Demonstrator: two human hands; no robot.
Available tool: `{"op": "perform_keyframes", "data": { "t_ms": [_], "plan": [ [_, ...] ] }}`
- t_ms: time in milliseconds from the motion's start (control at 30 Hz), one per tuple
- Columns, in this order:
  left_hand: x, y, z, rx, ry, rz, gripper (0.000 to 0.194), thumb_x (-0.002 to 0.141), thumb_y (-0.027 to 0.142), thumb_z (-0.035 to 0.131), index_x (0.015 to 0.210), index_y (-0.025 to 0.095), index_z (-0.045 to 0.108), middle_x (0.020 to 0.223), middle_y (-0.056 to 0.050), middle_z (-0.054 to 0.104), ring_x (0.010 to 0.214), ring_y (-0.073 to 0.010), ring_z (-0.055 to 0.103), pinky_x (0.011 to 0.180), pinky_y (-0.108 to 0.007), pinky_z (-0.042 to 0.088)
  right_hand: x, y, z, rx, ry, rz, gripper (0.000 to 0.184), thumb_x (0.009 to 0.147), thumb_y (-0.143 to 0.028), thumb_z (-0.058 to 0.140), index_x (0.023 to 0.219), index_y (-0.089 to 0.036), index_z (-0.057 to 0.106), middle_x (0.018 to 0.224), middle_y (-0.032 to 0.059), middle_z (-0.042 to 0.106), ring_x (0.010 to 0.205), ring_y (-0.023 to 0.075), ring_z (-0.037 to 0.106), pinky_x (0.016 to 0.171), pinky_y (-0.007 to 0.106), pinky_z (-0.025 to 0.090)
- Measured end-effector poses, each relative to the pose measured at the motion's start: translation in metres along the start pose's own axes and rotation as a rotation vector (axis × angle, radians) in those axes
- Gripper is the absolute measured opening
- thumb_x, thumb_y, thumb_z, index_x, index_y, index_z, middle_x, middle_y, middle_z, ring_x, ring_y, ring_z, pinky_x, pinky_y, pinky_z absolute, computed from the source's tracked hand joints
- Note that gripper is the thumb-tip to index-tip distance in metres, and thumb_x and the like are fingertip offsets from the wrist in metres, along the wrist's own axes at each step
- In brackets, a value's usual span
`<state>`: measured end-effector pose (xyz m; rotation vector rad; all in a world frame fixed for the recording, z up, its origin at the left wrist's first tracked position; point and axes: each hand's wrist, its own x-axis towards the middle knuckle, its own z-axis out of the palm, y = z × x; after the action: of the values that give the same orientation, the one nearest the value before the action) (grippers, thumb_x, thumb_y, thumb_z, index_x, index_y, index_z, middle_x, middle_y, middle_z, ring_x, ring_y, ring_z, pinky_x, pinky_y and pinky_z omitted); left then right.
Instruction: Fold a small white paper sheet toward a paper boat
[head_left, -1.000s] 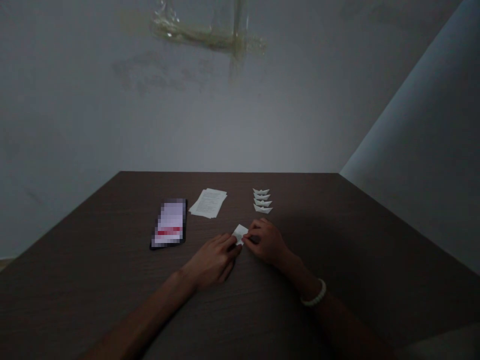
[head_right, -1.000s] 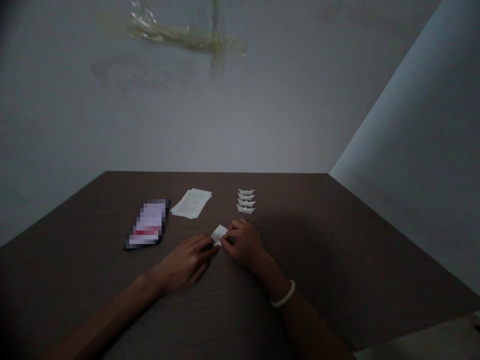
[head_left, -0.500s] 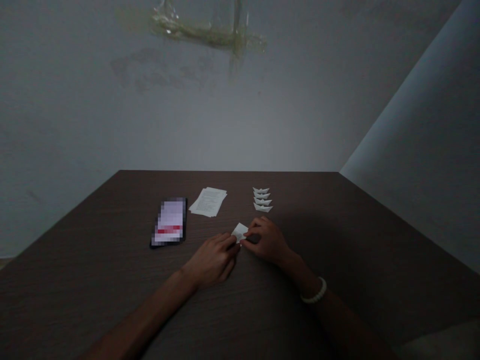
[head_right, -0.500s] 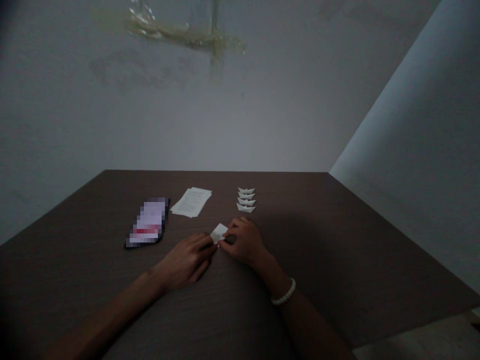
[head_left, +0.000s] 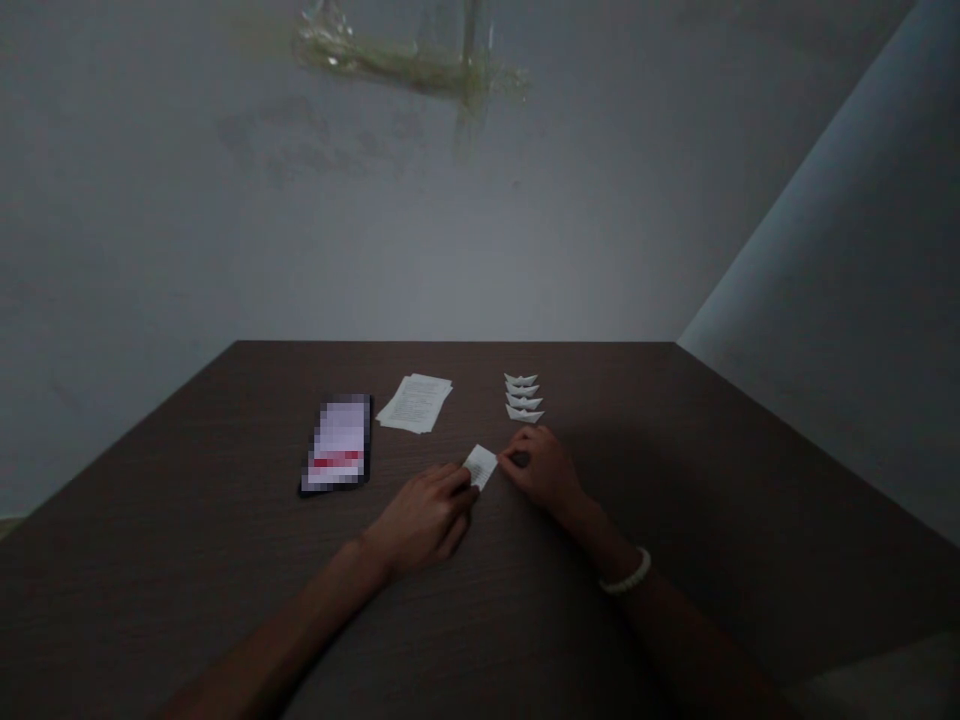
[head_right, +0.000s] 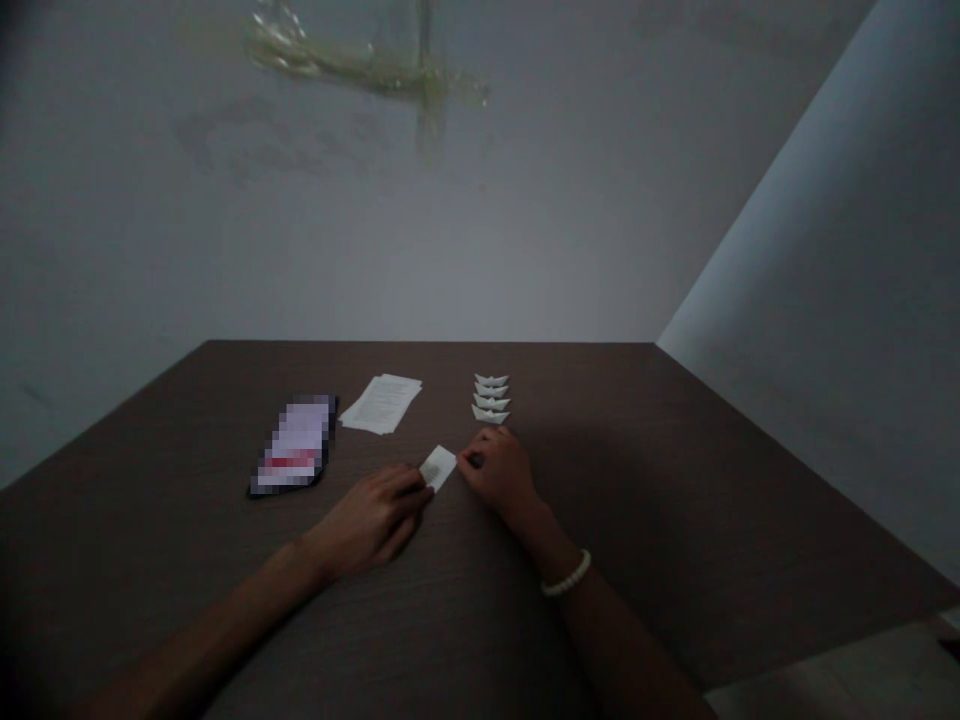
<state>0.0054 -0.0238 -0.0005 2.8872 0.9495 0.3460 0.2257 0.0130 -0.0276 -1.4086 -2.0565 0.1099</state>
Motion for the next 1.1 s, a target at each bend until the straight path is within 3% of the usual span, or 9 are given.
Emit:
{"op": "perform_keyframes", "data": {
  "t_ms": [300,567,833,1100],
  "plan": [
    [-0.001,0.0,-0.004,-0.038,0.029,0.002,0.023,0.088,0.017,0.045,0.102,0.017,0.064,0.097,-0.009,0.056,0.094,-0.0231,0.052,0.083,-0.036,0.047,0.0,-0.001,0.0,-0.068,0.019,0.065,0.015,0.084,-0.024,0.065,0.071,-0.02,0.07,0.08,0.0029,0.066,0.08,0.0176,0.055,0.071,0.028,0.04],
    [-0.001,-0.01,0.009,-0.151,0.151,-0.094,0.027,0.095,0.025,0.043,0.091,0.017,0.07,0.094,-0.008,0.061,0.092,-0.0205,0.058,0.084,-0.034,0.05,-0.001,-0.001,0.002,0.036,-0.028,-0.135,0.009,0.082,-0.028,0.068,0.086,-0.02,0.07,0.089,0.0048,0.064,0.088,0.0196,0.055,0.082,0.032,0.044],
    [0.001,-0.018,0.015,-0.163,0.239,-0.192,0.018,0.092,0.021,0.052,0.089,0.017,0.068,0.095,-0.008,0.062,0.093,-0.021,0.057,0.085,-0.035,0.049,0.0,-0.004,0.001,0.062,-0.047,-0.156,0.019,0.079,-0.027,0.071,0.096,-0.02,0.069,0.095,0.0061,0.063,0.093,0.0214,0.054,0.083,0.035,0.045],
    [0.007,-0.017,0.011,-0.108,0.269,-0.304,0.021,0.082,0.034,0.066,0.094,0.017,0.067,0.104,-0.009,0.06,0.099,-0.0258,0.054,0.088,-0.042,0.046,0.001,-0.005,0.003,0.094,-0.087,-0.223,0.006,0.083,-0.02,0.066,0.084,-0.021,0.072,0.09,0.004,0.065,0.086,0.0182,0.054,0.08,0.033,0.043]
  ]
}}
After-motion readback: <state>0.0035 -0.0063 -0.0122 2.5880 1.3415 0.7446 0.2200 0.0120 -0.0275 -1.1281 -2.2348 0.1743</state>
